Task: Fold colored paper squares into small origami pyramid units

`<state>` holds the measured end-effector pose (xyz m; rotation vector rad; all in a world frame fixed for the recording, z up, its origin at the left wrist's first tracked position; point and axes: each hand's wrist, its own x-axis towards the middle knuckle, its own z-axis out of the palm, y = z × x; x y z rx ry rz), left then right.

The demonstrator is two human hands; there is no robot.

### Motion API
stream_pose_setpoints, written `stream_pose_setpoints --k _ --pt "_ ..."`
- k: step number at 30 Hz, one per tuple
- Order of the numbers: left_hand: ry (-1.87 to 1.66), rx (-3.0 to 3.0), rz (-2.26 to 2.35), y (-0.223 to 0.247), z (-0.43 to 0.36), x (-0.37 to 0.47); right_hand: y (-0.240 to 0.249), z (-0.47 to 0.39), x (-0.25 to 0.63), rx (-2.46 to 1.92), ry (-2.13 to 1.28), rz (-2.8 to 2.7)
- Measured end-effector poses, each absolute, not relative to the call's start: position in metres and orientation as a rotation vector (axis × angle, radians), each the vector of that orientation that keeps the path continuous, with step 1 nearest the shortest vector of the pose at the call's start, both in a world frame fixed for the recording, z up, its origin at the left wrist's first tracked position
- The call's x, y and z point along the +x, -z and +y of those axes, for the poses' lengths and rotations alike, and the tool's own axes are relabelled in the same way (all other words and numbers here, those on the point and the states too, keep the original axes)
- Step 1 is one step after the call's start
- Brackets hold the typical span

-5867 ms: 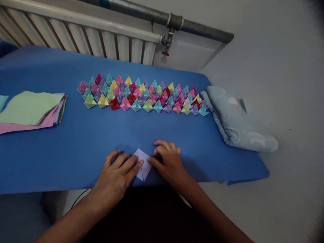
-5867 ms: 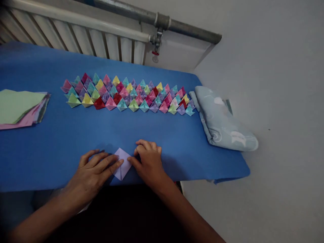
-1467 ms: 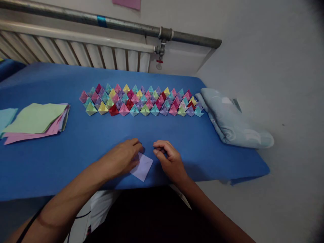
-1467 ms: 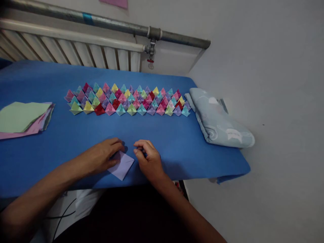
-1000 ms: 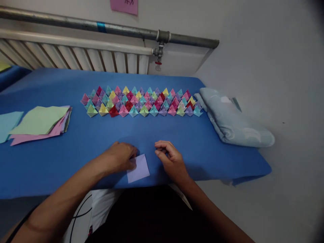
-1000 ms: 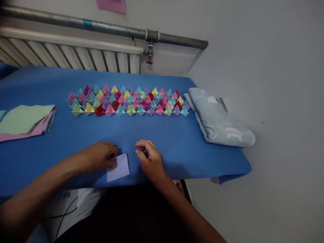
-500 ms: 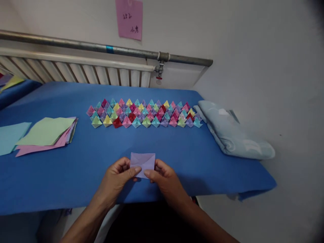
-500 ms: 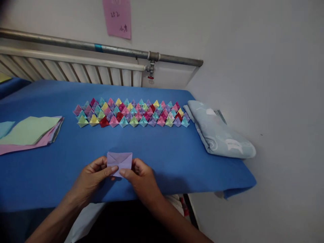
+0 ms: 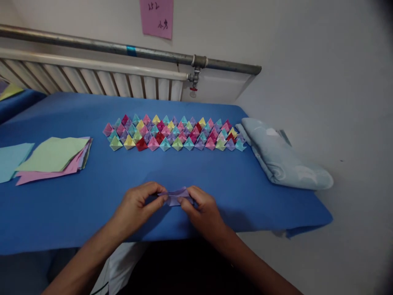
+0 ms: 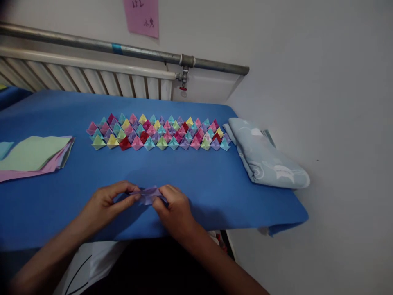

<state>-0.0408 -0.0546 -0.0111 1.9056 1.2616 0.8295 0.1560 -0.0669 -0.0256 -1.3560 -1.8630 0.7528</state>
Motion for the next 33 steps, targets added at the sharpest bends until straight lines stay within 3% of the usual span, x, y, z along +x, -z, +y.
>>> stream_pose_setpoints --k 7,12,20,33 --pt "-1.09 2.537 1.14 0.021 -0.054 -0.038 0.025 -0.059 0.166 -1.113 -0.249 -2.11" --pt "-1.088 2.764 1.222 0.038 -0.065 -0.035 0.035 -0.064 0.173 -1.07 0.042 -2.28" --pt "-0.735 2.699 1.236 0.052 -0.093 -0.031 0.045 -0.083 0.18 -1.137 -0.115 -2.485" --pt "-0.836 2.489 1.301 0.05 -0.091 -0.031 0.045 -0.083 0.184 -1.286 -0.474 -2.169"
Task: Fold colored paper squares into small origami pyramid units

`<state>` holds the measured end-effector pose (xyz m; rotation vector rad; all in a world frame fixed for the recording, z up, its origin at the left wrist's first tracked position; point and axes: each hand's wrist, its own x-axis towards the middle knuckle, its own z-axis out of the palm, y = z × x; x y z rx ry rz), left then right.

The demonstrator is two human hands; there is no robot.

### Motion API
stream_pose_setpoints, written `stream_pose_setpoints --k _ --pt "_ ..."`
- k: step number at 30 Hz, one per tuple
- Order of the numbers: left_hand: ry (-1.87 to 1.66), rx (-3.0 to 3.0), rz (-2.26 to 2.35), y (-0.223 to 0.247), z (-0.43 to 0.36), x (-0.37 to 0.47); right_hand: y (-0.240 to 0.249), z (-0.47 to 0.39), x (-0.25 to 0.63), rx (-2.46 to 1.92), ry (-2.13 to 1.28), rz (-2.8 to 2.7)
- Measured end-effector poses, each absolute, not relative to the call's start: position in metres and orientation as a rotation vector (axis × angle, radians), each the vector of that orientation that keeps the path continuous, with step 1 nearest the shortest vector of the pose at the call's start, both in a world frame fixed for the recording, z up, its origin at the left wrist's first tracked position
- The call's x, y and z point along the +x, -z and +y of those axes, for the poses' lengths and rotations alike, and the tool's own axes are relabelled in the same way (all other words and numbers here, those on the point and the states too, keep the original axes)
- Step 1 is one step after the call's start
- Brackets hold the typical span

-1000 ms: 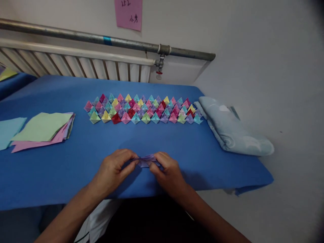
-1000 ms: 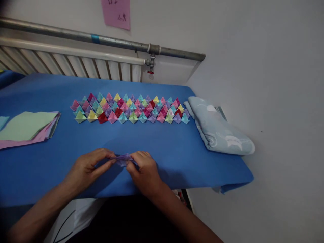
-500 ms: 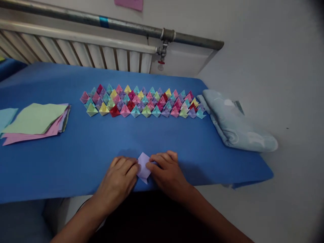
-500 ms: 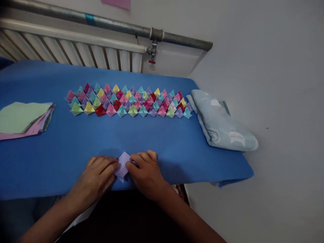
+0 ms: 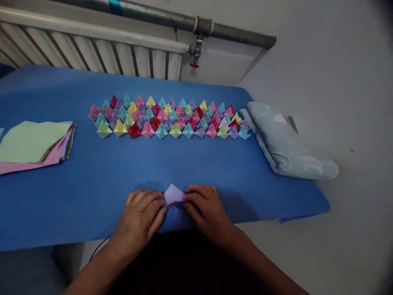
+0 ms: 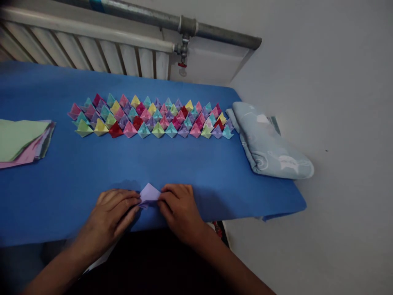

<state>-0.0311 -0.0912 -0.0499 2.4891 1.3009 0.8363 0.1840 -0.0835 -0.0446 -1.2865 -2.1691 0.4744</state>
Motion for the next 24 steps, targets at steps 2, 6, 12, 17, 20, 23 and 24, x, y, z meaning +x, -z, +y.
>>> stream_pose_setpoints --k 2,6,12,17,20,23,24 --pt "-0.833 2.434 1.339 0.051 -0.091 -0.03 0.045 -0.082 0.183 -1.324 -0.501 -2.141" --pt "-0.856 2.334 1.443 0.053 -0.09 -0.027 0.046 -0.08 0.182 -1.368 -0.519 -2.114" --pt "-0.812 2.276 1.566 0.052 -0.089 -0.022 0.041 -0.077 0.179 -1.466 -0.539 -2.101" --pt "-0.782 2.275 1.655 0.053 -0.089 -0.017 0.038 -0.074 0.177 -1.537 -0.551 -2.126" --pt "-0.766 2.288 1.725 0.053 -0.09 -0.015 0.039 -0.074 0.177 -1.539 -0.527 -2.137" --pt "-0.752 2.295 1.752 0.052 -0.09 -0.014 0.039 -0.073 0.177 -1.531 -0.492 -2.158" --pt "-0.748 2.296 1.754 0.052 -0.09 -0.014 0.04 -0.073 0.177 -1.526 -0.482 -2.164"
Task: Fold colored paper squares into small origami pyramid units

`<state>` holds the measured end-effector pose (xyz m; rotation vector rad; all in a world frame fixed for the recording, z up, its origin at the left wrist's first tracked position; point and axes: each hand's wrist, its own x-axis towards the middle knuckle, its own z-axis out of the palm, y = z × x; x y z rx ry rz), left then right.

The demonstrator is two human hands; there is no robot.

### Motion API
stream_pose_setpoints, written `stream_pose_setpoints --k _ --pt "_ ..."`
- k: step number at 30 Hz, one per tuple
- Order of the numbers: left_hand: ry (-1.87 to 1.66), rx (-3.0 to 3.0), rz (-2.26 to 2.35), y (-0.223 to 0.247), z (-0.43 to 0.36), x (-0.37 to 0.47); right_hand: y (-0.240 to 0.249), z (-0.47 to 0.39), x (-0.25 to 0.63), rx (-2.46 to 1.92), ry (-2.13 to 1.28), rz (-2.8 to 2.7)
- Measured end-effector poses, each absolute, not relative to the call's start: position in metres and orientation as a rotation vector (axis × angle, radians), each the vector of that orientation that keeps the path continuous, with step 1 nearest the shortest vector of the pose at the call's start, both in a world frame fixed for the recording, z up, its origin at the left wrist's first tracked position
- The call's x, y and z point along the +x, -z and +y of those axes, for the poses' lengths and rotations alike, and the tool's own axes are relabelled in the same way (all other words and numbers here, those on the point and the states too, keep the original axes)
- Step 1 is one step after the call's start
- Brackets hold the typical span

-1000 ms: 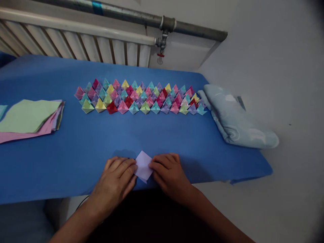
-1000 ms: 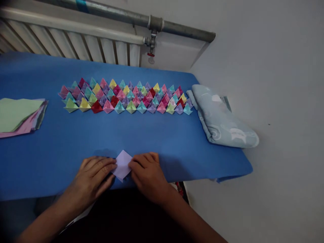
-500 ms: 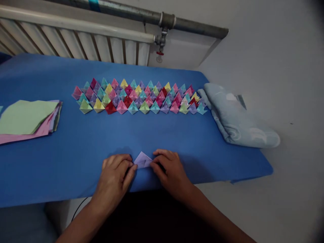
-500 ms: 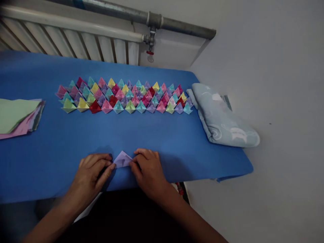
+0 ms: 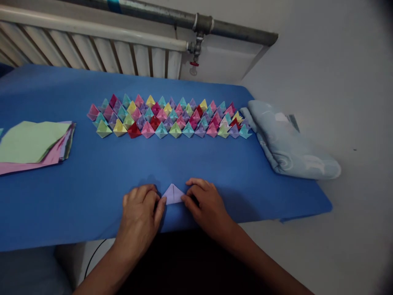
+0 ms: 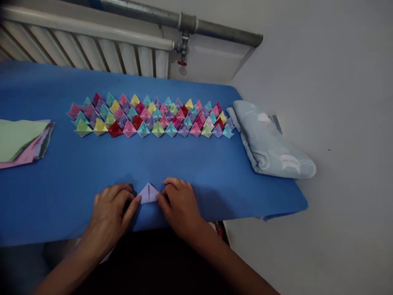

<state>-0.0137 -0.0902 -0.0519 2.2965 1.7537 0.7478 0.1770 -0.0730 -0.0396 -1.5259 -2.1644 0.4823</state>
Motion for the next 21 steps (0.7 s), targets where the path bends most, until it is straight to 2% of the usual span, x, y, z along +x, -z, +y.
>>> stream_pose_setpoints --k 21 --pt "-0.608 2.326 1.832 0.0499 -0.0901 -0.0134 0.0361 -0.0698 0.1743 -1.596 -0.509 -2.208"
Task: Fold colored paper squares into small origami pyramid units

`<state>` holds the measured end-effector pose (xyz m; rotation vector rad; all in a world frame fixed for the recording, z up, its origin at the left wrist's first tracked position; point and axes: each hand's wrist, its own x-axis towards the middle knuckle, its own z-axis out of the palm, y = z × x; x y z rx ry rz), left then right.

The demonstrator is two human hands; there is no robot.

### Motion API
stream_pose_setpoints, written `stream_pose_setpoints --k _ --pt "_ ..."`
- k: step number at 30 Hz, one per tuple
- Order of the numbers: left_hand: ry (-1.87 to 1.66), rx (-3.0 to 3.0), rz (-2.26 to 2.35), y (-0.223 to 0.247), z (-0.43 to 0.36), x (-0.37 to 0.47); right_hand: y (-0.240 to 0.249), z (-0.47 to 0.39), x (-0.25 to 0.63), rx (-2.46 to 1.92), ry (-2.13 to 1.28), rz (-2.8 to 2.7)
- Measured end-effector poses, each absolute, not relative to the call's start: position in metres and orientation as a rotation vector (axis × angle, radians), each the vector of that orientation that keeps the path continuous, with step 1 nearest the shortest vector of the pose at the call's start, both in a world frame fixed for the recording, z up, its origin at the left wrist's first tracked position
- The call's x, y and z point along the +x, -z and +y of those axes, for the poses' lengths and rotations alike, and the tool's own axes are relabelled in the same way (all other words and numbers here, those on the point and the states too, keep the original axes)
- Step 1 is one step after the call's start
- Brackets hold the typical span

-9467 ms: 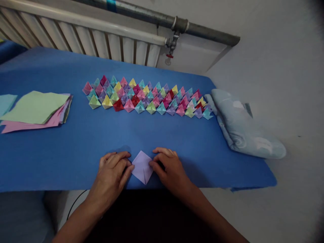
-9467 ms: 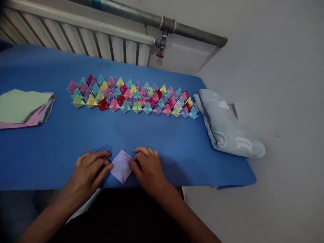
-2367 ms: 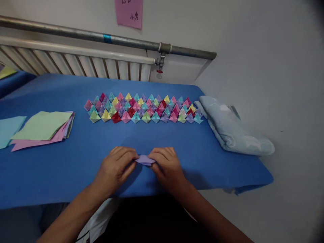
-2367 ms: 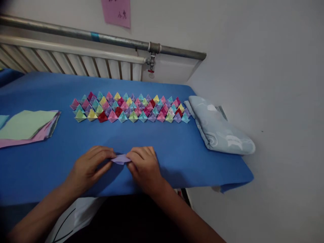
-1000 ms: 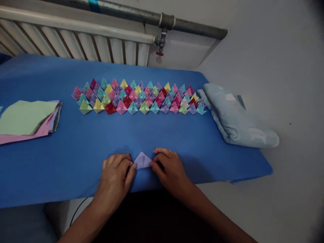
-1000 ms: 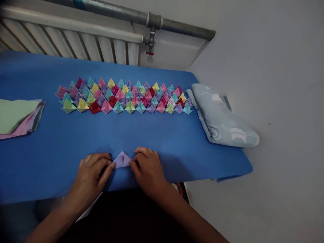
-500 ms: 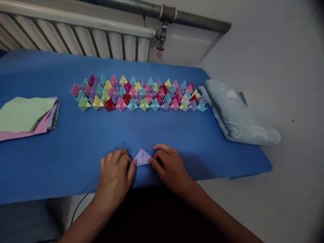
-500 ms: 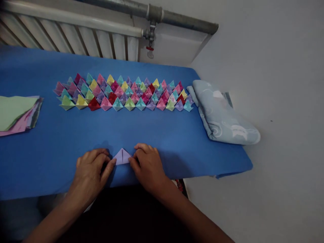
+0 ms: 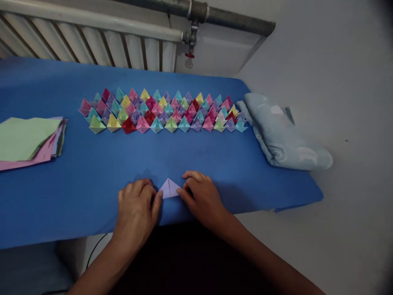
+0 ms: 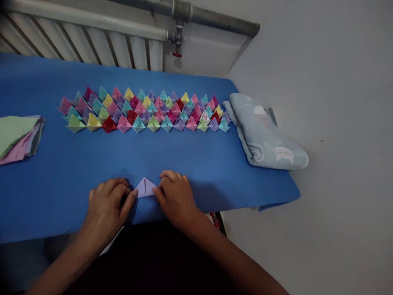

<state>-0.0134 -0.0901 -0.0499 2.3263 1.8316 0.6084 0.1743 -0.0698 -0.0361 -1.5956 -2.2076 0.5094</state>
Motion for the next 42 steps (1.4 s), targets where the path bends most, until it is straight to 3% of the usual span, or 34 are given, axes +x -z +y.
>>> stream_pose_setpoints --k 18,26,35,42 --pt "-0.724 2.43 1.919 0.057 -0.094 -0.01 0.038 -0.069 0.174 -1.607 -0.424 -2.213" --pt "-0.793 2.621 1.597 0.053 -0.099 -0.004 0.04 -0.069 0.174 -1.579 -0.416 -2.216" --pt "-0.865 2.661 1.571 0.056 -0.101 -0.004 0.044 -0.073 0.184 -1.604 -0.292 -2.131" --pt "-0.802 2.775 1.599 0.057 -0.099 -0.007 0.03 -0.072 0.171 -1.169 -0.394 -2.445"
